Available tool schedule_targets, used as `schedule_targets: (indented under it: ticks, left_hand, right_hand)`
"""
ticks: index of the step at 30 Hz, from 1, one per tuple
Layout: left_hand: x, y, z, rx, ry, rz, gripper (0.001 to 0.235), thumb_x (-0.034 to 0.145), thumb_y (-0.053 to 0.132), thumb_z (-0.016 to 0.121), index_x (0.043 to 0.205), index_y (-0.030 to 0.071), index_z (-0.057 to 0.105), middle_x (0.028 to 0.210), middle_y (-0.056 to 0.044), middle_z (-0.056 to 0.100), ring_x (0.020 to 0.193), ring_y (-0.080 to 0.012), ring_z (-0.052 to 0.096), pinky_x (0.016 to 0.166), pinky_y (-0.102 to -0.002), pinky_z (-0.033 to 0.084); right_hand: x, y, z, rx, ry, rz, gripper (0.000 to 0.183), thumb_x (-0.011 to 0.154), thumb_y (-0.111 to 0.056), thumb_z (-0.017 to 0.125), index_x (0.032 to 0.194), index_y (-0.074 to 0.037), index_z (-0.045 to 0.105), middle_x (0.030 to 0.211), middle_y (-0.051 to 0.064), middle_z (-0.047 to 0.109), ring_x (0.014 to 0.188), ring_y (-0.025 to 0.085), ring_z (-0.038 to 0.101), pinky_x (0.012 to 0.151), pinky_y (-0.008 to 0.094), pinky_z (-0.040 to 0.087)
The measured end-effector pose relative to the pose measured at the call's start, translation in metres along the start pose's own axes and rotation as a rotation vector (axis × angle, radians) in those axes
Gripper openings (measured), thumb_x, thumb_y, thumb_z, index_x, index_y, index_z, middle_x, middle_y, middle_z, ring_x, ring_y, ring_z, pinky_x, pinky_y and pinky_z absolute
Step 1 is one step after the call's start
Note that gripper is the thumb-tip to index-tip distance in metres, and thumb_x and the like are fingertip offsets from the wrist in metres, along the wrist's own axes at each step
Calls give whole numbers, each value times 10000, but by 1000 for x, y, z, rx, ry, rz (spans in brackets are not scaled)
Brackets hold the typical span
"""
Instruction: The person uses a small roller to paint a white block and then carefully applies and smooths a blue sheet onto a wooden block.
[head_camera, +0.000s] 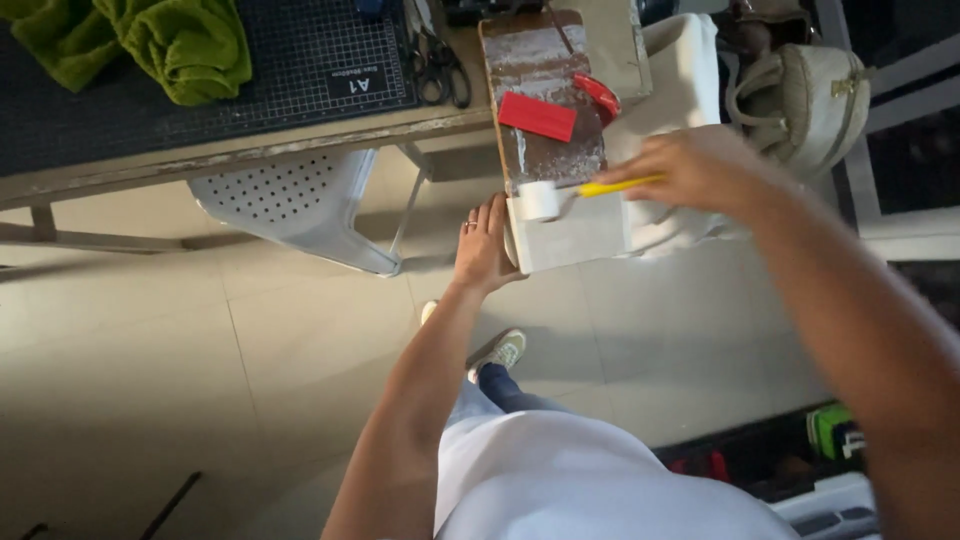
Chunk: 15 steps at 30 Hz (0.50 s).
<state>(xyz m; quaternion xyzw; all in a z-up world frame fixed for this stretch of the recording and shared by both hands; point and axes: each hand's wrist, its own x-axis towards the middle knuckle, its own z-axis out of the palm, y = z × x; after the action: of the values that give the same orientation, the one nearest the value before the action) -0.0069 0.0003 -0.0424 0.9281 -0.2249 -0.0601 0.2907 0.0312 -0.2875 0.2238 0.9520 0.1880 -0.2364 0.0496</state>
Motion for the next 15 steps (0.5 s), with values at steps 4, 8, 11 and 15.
schedule_targets:
  ticks: [4,8,11,15]
  left_hand:
    - [1,3,-7,-39,-38,-12,1450,496,529,1017,1586,55,185,1534,-149,400,1382,-435,410,1137,-529,348]
    - [1,-2,-3,-26,-23,20,1486,468,546,1031,1590,61,186,1574,-134,368,1375,-425,415,1126,-530,365]
    - [1,-3,0,15,-20,-16,1506,454,548,1020,1598,61,172,1561,-148,386,1361,-442,424,1108,-534,378]
    - [0,-2,-3,-16,-44,-22,1487,486,515,1031,1594,45,157,1523,-192,397,1369,-473,404,1127,-557,353]
  right_hand:
    - [-14,8,-25,-75,-200,174,428,986,-613,473,1406,-689,499,1104,-166,690,874,84,666,633,258,457]
    - [-5,9,3,32,54,-122,436,967,-501,596,1397,-572,577,1002,-107,714,782,124,621,557,283,457]
    - [-34,30,-13,84,-130,106,418,982,-564,473,1392,-615,534,1382,-114,661,895,138,705,584,244,453]
    - [-74,92,24,254,-127,265,453,993,-396,559,1439,-472,595,1013,12,631,772,163,599,672,287,470]
